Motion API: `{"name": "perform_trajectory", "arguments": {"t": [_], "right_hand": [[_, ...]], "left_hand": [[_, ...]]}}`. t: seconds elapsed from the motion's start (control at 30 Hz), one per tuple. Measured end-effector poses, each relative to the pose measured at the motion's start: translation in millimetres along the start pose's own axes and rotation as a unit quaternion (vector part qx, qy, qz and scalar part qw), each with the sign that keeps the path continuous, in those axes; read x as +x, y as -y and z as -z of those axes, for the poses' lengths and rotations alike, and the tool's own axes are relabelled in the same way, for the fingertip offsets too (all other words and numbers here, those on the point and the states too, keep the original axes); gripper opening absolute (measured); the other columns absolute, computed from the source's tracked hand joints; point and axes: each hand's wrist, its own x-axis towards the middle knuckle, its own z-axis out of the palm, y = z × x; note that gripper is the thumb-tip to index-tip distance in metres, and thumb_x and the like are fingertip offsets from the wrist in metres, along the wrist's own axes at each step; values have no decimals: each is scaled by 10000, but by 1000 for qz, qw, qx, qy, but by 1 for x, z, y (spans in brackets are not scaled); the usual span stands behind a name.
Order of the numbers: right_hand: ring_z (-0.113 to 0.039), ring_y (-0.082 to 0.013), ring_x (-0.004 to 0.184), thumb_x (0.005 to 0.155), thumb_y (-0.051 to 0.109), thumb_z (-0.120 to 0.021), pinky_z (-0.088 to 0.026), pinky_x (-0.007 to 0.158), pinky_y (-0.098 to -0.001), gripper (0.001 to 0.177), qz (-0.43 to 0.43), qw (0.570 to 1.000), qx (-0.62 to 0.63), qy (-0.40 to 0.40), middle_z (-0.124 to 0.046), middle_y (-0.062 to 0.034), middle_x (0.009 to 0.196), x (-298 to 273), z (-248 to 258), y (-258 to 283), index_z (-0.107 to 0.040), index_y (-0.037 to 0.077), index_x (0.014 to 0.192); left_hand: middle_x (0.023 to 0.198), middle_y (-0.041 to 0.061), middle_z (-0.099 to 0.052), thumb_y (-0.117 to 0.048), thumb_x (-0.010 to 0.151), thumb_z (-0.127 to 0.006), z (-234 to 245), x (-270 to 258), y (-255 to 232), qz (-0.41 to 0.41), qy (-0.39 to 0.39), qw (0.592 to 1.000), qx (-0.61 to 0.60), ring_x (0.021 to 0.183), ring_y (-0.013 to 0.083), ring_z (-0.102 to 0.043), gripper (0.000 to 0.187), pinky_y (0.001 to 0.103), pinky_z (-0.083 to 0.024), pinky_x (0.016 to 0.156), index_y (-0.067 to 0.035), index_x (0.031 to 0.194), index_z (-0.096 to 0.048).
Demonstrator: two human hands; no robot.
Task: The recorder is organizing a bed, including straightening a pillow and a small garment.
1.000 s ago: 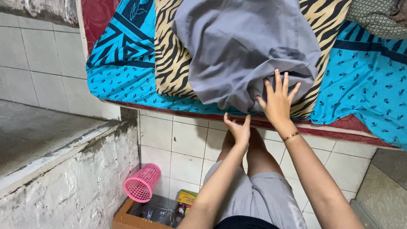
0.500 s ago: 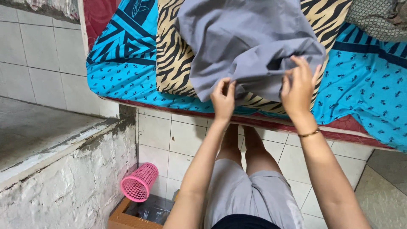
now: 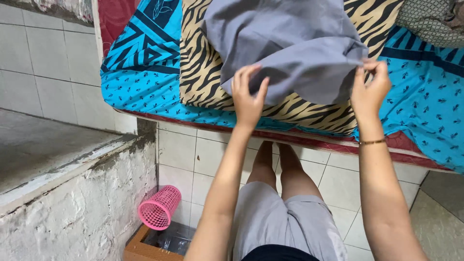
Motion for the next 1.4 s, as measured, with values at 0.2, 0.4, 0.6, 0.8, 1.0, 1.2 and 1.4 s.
{"name": "perform_trajectory", "arguments": {"t": [0.2, 0.4, 0.6, 0.8, 1.0, 1.2, 1.4], "right_hand": [[-670, -406, 1019, 871, -86, -692, -535, 894, -443, 336, 11, 976, -191, 106, -688, -234, 1095, -51, 4, -46, -632, -21, 1196], [-652, -339, 1317, 863, -171, -484, -484, 1208, -406, 484, 7, 998, -56, -36, -634, -198, 1346, -51, 4, -20, -510, -7, 1317], [-473, -356, 1488, 1096, 25, -713, -336, 1295, -426, 553, -16, 997, -68, -9, -492, -236, 1552, -27, -10, -20, -397, -4, 1549], [-355, -362, 1479, 948, 349, -885, -314, 1221, -440, 967, -276, 959, -36, -44, -327, -248, 1620, -54, -51, -59, -249, 36, 1605], [-605, -407, 1227, 780, 234, -735, -509, 886, -561, 1013, -586, 803, 107, -5, -497, -145, 1497, -15, -49, 58, -184, 202, 1629], [-623, -284, 1281, 787, -56, -710, -526, 1046, -372, 801, -396, 894, 207, -27, -608, -172, 1451, -13, -68, -76, -444, 32, 1538], [-558, -292, 1447, 808, -185, -638, -427, 1235, -368, 728, -122, 983, 131, -41, -575, -180, 1542, 71, -44, -81, -530, -33, 1512]], "left_hand": [[1504, 196, -445, -267, 876, -801, -34, -92, 133, 176, 3, 978, 108, 1377, 395, -419, 645, 489, -324, 1152, -88, 1425, -514], [1591, 260, -362, -272, 937, -735, -54, -98, 252, 230, -116, 966, 31, 1458, 406, -387, 714, 501, -320, 1204, -61, 1524, -387], [1514, 199, -370, -257, 898, -764, -44, -29, 265, 450, -130, 858, -209, 1326, 299, -474, 835, 422, -431, 1060, -113, 1552, -265], [963, 107, -688, -189, 972, -737, -71, -18, 283, 346, 26, 920, -185, 843, 180, -581, 294, 333, -502, 762, 48, 1145, -714], [956, 44, -667, -201, 1004, -697, -59, -66, 132, 219, -29, 952, -214, 890, 132, -588, 220, 299, -516, 811, 10, 1056, -658], [1036, 54, -721, -197, 957, -719, -92, -189, 107, 333, 66, 906, -252, 951, 150, -644, 283, 306, -520, 896, 8, 1143, -662], [1135, 75, -617, -179, 939, -742, -120, -236, 102, 567, 43, 762, -309, 986, 206, -578, 444, 360, -497, 876, -33, 1287, -509]]}}
